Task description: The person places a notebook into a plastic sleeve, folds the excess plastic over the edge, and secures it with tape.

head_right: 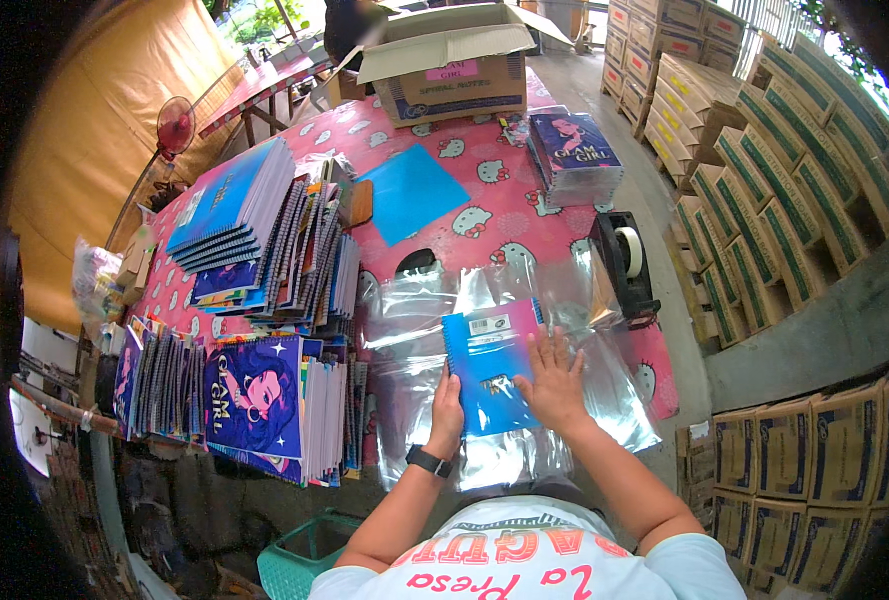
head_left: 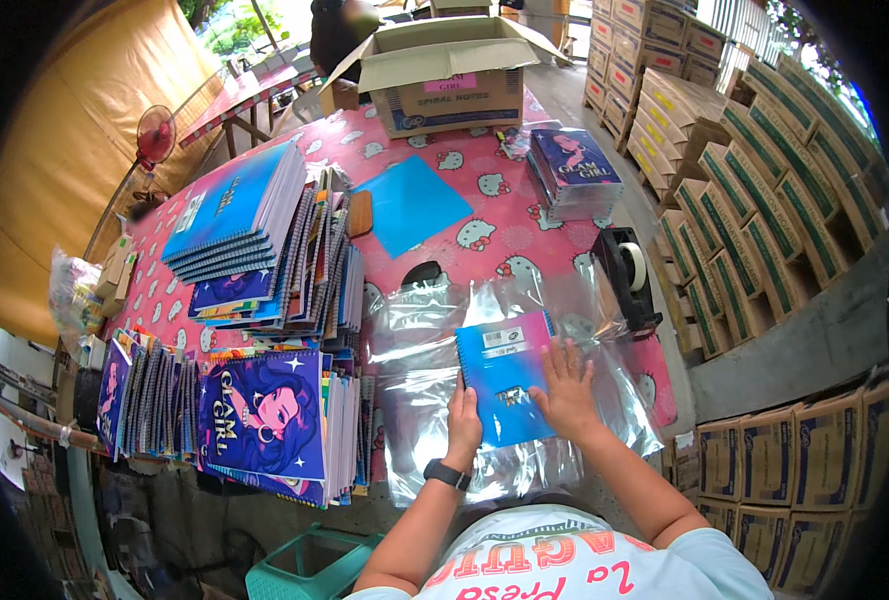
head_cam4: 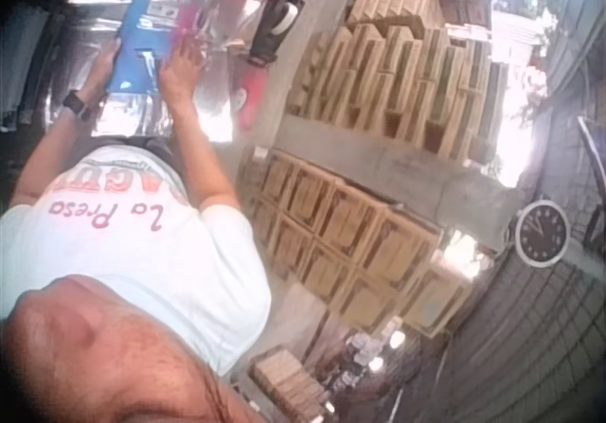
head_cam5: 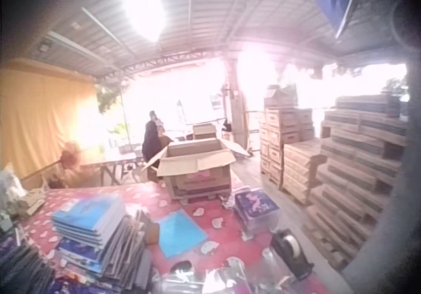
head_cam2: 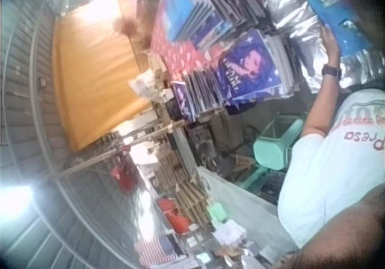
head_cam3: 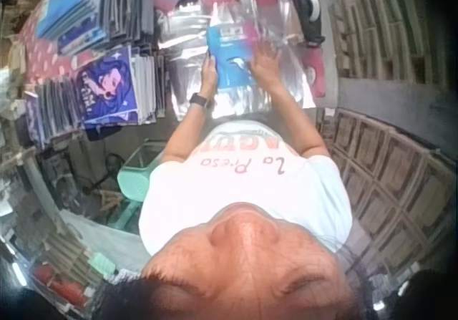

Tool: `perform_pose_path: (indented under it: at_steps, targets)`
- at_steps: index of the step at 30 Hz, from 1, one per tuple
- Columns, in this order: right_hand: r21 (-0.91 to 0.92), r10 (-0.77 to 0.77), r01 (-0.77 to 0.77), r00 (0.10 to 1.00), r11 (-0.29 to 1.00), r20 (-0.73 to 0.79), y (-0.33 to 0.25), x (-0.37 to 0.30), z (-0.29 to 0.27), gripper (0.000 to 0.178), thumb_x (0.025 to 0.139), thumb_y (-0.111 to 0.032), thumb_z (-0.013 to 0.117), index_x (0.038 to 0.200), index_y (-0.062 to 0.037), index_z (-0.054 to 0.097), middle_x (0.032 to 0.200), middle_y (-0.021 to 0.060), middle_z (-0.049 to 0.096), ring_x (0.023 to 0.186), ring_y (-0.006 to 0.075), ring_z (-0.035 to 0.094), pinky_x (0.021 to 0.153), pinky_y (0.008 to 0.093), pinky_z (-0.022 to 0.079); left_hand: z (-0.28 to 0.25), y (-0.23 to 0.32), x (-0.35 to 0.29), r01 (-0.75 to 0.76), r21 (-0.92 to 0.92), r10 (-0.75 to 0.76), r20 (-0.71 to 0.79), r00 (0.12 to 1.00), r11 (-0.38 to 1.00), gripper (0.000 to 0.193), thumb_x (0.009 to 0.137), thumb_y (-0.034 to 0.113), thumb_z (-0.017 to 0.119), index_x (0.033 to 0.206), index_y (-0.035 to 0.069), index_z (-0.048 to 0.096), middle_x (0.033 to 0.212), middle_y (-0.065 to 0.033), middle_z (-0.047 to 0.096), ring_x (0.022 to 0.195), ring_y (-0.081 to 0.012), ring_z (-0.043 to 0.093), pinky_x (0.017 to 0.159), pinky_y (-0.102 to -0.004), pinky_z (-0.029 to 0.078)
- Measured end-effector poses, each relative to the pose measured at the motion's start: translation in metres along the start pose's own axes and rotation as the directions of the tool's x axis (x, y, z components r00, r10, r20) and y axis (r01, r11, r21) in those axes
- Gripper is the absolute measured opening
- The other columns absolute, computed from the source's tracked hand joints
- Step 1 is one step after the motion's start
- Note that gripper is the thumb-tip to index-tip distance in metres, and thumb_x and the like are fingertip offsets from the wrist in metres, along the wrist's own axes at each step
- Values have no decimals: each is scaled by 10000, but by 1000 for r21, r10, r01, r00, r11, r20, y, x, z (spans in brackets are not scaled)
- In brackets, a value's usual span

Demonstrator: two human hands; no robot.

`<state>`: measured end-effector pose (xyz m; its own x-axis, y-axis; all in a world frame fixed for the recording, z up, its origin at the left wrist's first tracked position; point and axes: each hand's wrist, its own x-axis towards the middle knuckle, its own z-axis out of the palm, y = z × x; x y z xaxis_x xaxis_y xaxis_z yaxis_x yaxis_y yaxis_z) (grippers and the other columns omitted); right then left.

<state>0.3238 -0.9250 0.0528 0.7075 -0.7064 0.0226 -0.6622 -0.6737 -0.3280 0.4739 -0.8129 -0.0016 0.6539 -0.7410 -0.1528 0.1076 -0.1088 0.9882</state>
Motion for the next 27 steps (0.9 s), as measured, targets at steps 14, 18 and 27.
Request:
perform_pose_path:
  at_steps: [14, 18, 27]
  targets:
    - [-139, -168, 191, 973, 972, 160, 0, -2, 1, 616, 921, -388, 362, 1436, -96, 191, 1510, 69, 153, 1395, 213, 127, 1040, 602, 174, -59, 11, 13, 12, 962, 419, -130, 899, 274, 540, 787, 311, 573, 1158, -71, 485, 1195, -270, 485, 1185, -387, 386, 1009, -494, 275]
    - [-129, -204, 219, 972, 967, 120, -7, 0, 5, 637, 920, -380, 382, 1441, -90, 159, 1512, 78, 136, 1393, 238, 126, 1004, 623, 209, -67, 18, 14, -82, 968, 299, 8, 954, 236, 362, 838, 214, 555, 1168, 66, 567, 1159, -150, 563, 1163, -335, 403, 970, -468, 321]
    - [-71, -274, 274, 962, 959, 8, -12, 3, 5, 514, 869, -272, 503, 1328, -82, 369, 1420, 113, 282, 1321, 318, 245, 992, 577, 263, -122, -19, 49, 177, -43, -176, 11, 984, 983, 576, 767, 36, 667, 1263, 3, 374, 978, -147, 576, 775, -220, 612, 614, -293, 512]
